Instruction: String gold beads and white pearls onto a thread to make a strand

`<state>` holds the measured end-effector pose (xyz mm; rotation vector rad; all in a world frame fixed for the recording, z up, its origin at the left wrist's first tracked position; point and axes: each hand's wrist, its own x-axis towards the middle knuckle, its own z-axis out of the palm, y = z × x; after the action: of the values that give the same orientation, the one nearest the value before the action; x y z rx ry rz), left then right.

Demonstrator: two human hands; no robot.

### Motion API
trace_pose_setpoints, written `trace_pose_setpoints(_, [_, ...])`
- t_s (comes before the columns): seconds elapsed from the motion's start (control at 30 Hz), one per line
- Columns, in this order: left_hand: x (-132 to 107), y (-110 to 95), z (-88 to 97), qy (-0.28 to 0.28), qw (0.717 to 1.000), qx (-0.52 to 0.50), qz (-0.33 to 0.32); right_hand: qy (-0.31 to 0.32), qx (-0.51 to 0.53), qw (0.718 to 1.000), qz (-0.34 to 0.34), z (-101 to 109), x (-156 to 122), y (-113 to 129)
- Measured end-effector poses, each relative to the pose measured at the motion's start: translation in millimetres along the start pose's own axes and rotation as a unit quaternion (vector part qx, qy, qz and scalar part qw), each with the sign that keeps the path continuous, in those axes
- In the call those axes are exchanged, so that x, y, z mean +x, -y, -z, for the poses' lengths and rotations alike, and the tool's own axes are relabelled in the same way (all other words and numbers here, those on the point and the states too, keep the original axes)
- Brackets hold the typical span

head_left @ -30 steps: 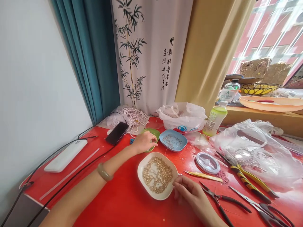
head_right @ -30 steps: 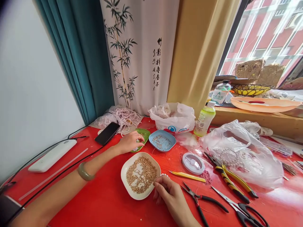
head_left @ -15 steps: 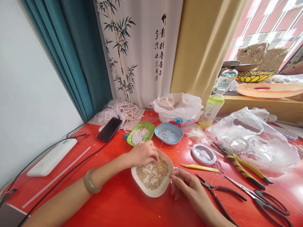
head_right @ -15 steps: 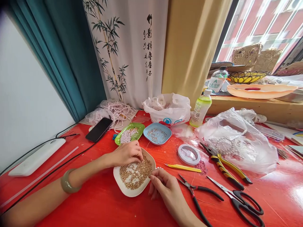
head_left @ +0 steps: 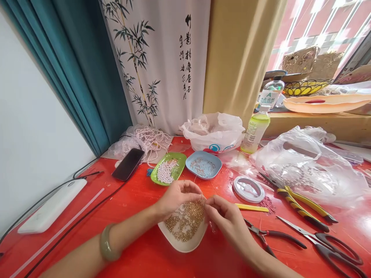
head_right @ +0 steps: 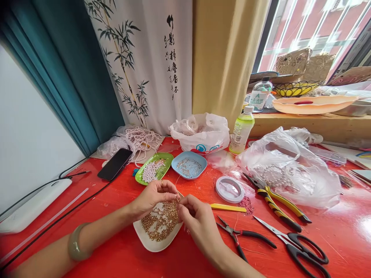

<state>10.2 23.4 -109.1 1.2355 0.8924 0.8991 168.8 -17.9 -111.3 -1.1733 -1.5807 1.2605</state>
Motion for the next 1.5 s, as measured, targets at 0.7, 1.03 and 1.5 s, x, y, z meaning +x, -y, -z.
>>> trace_pose_setpoints(0.7, [-7,6,-0.9,-0.014,1.0,-0.027,0.005,-0.026,-0.02,0.999,-0.01,-5,-5,-5])
trace_pose_setpoints(1.03, [-6,8,-1.4,-0.006,0.999,0.029,-0.017,-0.013,0.047,0.997,-0.054,-4,-4,-3])
trace_pose_setpoints(1.5, [-6,9,-2.1,-0.022,1.0,0.007,0.012,-0.023,0.069,0.995,-0.066,-5,-3,-1])
